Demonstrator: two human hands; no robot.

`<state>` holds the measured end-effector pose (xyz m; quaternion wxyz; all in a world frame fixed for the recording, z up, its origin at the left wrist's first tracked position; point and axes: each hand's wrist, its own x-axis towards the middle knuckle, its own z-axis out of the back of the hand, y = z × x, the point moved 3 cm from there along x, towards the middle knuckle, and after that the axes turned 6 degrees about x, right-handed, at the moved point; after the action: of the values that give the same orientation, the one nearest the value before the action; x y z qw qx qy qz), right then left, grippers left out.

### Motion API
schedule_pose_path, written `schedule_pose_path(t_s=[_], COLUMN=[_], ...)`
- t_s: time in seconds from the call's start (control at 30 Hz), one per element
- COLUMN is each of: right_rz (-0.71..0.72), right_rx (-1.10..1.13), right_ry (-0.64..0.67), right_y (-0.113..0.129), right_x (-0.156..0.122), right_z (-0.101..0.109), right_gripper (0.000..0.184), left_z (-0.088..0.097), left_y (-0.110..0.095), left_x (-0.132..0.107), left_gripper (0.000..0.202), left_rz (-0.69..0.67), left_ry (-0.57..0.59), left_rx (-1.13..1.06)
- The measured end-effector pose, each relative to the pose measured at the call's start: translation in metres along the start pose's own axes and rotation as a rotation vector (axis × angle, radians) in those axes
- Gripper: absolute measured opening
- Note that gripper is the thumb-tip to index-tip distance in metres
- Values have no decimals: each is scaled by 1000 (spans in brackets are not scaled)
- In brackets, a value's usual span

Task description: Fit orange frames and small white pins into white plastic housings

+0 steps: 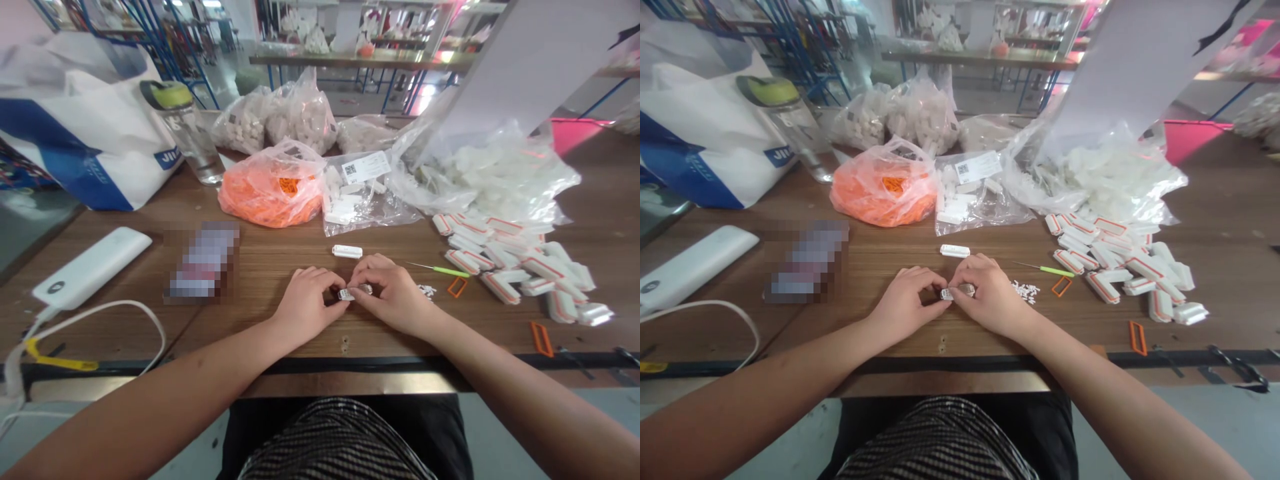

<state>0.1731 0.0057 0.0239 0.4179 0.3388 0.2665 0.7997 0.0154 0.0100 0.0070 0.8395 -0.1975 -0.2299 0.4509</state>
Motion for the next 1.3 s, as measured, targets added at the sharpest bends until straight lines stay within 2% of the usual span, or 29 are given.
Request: schedule_pose_path(t_s=[0.17, 0.37, 0.57, 0.63, 0.73, 0.8, 0.83, 0.93, 1.03, 1.17, 1.3], right_rz=[83, 153, 266, 215, -29, -243, -337, -503, -503, -369, -389], right_rx=[-172, -217, -444, -426, -360, -382, -400, -432, -441, -508, -468], right_ry=[48, -34, -1, -37, -109, -28, 60, 217, 255, 307, 264], right_y=[10, 9, 19, 19, 3, -14, -23, -42, -48, -48, -51], right_x=[-3, -12, -14, -13, -14, -18, -20, -26, -27, -22, -19], right_z=[2, 1, -8, 4, 38, 60, 69, 82, 82, 78, 81], right_gripper=[17, 16, 19, 20, 21, 19, 17, 18, 19, 23, 22], left_z=[0, -1, 0, 0, 1, 1, 2, 2, 2, 2, 2], left_y=[1, 3, 3, 3, 2, 2, 2, 2, 2, 3, 3], left_x=[0, -1, 0, 1, 1, 1, 1, 2, 2, 2, 1], left_gripper=[11, 11, 8, 8, 7, 8, 8, 8, 8, 8, 8], left_rz=[23, 23, 49, 47, 31, 31, 34, 39, 34, 47, 46], left_ry=[7, 7, 29, 29, 23, 24, 25, 33, 36, 45, 44], left_rx=[-15, -18, -19, -15, -12, -12, -11, -7, -4, -6, -8])
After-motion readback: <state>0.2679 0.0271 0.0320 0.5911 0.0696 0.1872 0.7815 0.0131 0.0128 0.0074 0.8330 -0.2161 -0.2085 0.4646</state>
